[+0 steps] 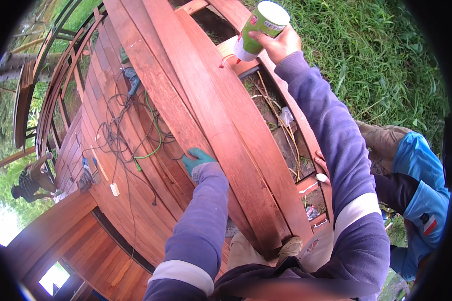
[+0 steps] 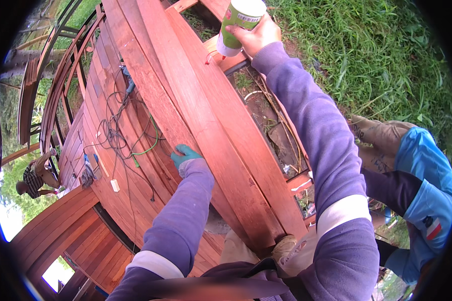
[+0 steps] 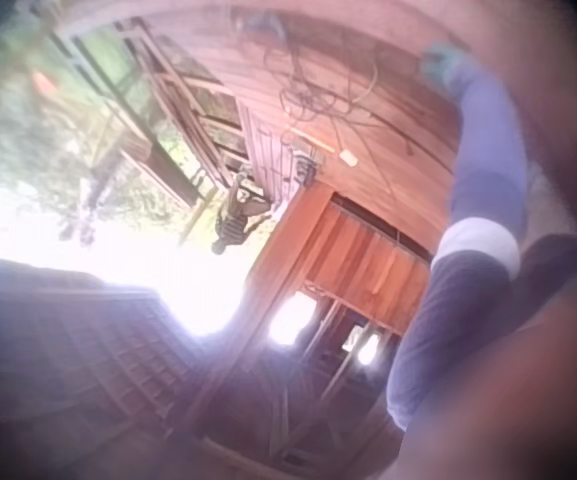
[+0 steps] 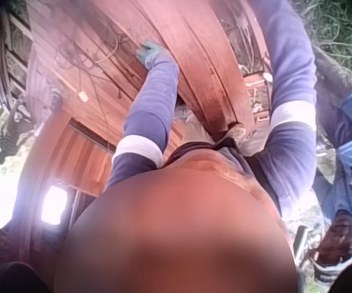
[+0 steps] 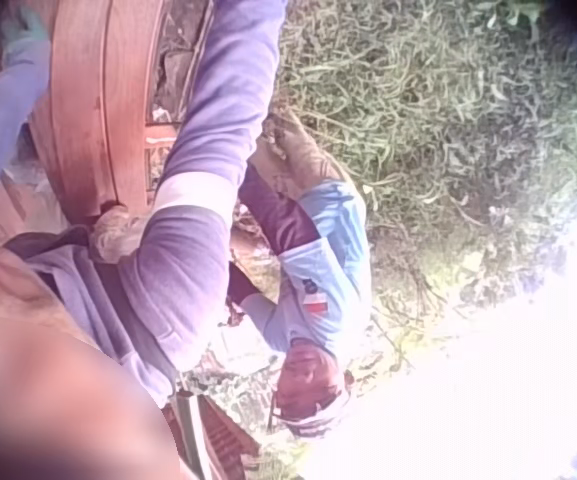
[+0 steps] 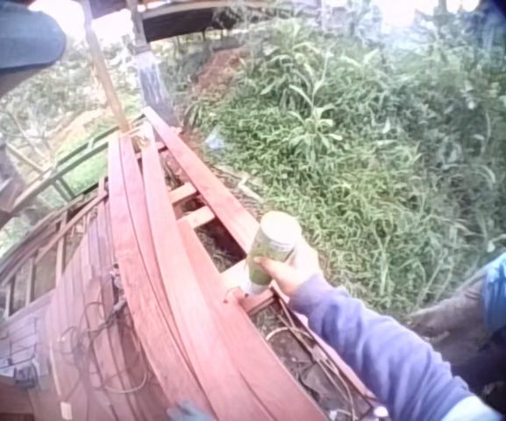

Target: The person applies glue from a bottle along the seams of wooden planks on a curved structure, then uses a putty knife to spread and smooth the glue. Another person assists by holding planks and working nearby.

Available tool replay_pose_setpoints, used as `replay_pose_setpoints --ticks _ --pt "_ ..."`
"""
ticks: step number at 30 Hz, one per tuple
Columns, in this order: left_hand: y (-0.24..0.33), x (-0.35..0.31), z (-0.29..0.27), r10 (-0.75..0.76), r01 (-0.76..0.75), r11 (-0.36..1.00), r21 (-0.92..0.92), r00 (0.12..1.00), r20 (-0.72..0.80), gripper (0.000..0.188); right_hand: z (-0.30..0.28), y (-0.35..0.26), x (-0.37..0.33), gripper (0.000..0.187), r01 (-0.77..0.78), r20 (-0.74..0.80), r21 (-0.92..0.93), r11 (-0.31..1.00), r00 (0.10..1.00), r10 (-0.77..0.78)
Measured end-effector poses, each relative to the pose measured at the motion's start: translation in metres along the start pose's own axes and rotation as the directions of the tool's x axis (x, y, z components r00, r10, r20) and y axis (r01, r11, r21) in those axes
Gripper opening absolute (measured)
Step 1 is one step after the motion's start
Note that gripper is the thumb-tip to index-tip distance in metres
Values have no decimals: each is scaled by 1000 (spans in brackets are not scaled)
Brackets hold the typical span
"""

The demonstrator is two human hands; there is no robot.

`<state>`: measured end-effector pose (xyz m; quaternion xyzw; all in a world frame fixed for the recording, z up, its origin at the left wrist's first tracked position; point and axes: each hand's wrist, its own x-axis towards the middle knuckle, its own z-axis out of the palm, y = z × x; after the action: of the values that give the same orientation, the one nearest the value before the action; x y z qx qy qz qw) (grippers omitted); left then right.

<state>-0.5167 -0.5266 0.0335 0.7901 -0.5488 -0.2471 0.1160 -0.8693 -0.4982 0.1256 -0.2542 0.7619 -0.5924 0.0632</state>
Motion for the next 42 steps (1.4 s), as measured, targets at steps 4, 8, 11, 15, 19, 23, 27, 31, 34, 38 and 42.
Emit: replay_pose_setpoints --ticks 4,8,11,15,19,23,27,31,34,38,42 --pt "-2 0 2 7 -7 1000 -5 1000 -10 55 0 3 0 62 -5 -5 7 1000 1000 5" --pt "-4 -1 6 56 -60 997 -49 995 -88 53 -2 12 1 61 7 4 -16 1000 1000 -7" --pt "-6 0 8 32 -36 998 -54 996 -85 54 -1 17 2 59 7 -3 109 994 1000 -7" --pt "-8 3 9 22 -22 1000 3 997 -70 54 1 18 1 58 -39 -15 113 993 999 41" --pt "-6 3 8 27 -25 1000 14 997 -78 54 -2 17 1 57 -35 -23 25 999 999 35" --pt "-1 -3 3 25 -26 1000 0 997 -72 55 -8 16 3 56 3 -23 40 999 1000 -2" --pt "4 -5 -3 -9 9 1000 14 1000 -9 56 -13 14 3 55 21 -32 -28 999 999 -22" --pt "6 -4 -4 -6 6 999 32 1000 -13 55 -18 9 2 56 -4 -53 -106 994 999 -2" --pt "7 -5 -3 -15 15 999 36 1000 -15 55 -20 6 3 59 13 -41 -94 996 999 -17" --pt "9 -6 -4 -28 28 999 28 1000 -11 55 -23 4 5 64 21 -78 -171 985 996 -35" --pt "8 -6 -3 -46 46 999 3 999 -7 55 -26 3 5 64 18 -58 -256 967 998 -34"
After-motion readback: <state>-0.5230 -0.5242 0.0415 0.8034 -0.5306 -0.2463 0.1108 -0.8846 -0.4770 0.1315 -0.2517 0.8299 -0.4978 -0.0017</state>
